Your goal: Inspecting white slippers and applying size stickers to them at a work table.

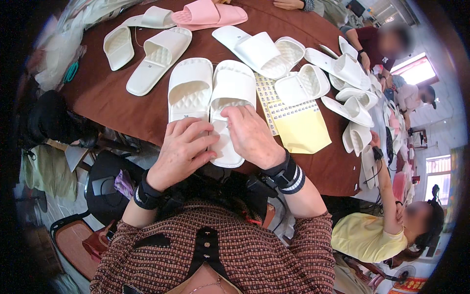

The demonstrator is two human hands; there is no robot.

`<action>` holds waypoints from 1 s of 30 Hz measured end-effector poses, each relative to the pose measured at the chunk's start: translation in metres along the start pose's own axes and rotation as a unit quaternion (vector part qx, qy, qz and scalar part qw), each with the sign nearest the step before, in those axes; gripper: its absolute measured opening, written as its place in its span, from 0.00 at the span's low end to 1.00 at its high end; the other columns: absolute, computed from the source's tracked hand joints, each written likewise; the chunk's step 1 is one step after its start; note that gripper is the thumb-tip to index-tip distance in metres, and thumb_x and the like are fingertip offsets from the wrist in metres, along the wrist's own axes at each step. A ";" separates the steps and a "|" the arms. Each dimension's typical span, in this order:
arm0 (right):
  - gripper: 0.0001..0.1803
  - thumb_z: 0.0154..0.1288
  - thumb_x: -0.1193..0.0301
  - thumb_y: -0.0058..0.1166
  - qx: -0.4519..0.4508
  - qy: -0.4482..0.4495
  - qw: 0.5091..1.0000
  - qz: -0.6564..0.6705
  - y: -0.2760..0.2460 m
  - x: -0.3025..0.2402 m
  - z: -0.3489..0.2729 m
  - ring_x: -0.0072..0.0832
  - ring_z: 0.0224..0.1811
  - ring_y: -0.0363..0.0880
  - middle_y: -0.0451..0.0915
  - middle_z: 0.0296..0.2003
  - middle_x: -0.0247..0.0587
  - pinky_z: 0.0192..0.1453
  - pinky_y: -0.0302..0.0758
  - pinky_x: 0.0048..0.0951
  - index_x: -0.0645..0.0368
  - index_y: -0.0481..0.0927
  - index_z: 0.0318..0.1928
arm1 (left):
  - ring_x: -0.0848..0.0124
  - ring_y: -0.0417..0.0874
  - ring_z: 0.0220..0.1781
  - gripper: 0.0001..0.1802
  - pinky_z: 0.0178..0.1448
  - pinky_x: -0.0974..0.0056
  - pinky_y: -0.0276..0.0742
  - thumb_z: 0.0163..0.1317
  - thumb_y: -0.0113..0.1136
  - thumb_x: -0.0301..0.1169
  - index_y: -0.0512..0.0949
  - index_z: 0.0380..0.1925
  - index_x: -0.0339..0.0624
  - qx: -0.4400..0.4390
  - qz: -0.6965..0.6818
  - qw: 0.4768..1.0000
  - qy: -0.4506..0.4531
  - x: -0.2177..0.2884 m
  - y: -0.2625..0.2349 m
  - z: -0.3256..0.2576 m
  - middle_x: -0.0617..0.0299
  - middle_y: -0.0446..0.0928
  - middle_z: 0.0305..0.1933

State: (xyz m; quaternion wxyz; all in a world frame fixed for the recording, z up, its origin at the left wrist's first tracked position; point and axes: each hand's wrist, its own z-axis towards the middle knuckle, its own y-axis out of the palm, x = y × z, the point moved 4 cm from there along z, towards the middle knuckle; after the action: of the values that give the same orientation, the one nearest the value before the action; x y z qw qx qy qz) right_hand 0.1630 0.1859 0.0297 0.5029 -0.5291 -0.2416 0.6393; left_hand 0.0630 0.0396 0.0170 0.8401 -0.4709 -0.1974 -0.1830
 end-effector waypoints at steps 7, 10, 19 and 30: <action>0.15 0.61 0.82 0.51 0.002 0.058 0.995 0.087 0.001 0.008 -0.006 0.49 0.48 0.75 0.76 0.42 0.52 0.51 0.74 0.41 0.63 0.72 0.50 | 0.60 0.72 0.60 0.19 0.62 0.55 0.63 0.50 0.71 0.34 0.81 0.44 0.49 0.004 0.002 1.000 -0.001 -0.001 0.001 -0.001 0.65 0.75 0.54; 0.17 0.59 0.83 0.52 -0.003 0.018 0.998 0.052 0.000 0.004 -0.005 0.49 0.49 0.75 0.76 0.42 0.51 0.52 0.74 0.41 0.63 0.72 0.50 | 0.60 0.72 0.60 0.19 0.62 0.55 0.63 0.50 0.71 0.34 0.81 0.44 0.49 0.003 0.006 1.000 -0.002 -0.002 0.002 -0.002 0.65 0.75 0.54; 0.17 0.58 0.85 0.51 0.001 -0.003 0.999 0.036 0.000 0.000 -0.006 0.49 0.47 0.74 0.75 0.42 0.51 0.51 0.72 0.42 0.63 0.72 0.49 | 0.62 0.73 0.57 0.17 0.60 0.56 0.64 0.50 0.71 0.34 0.81 0.42 0.50 0.016 0.013 1.000 0.006 0.000 0.000 0.001 0.66 0.74 0.51; 0.17 0.58 0.85 0.50 0.013 -0.016 0.999 0.024 0.002 -0.001 -0.007 0.48 0.45 0.73 0.75 0.40 0.51 0.49 0.72 0.41 0.63 0.72 0.49 | 0.62 0.73 0.58 0.17 0.60 0.56 0.63 0.50 0.71 0.34 0.81 0.42 0.50 0.009 0.017 1.000 0.004 0.000 0.001 0.001 0.66 0.74 0.50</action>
State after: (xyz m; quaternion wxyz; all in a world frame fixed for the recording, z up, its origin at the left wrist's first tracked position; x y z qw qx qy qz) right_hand 0.1690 0.1828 0.0264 0.4904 -0.5179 -0.2281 0.6628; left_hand 0.0633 0.0415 0.0167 0.8480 -0.4661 -0.1879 -0.1686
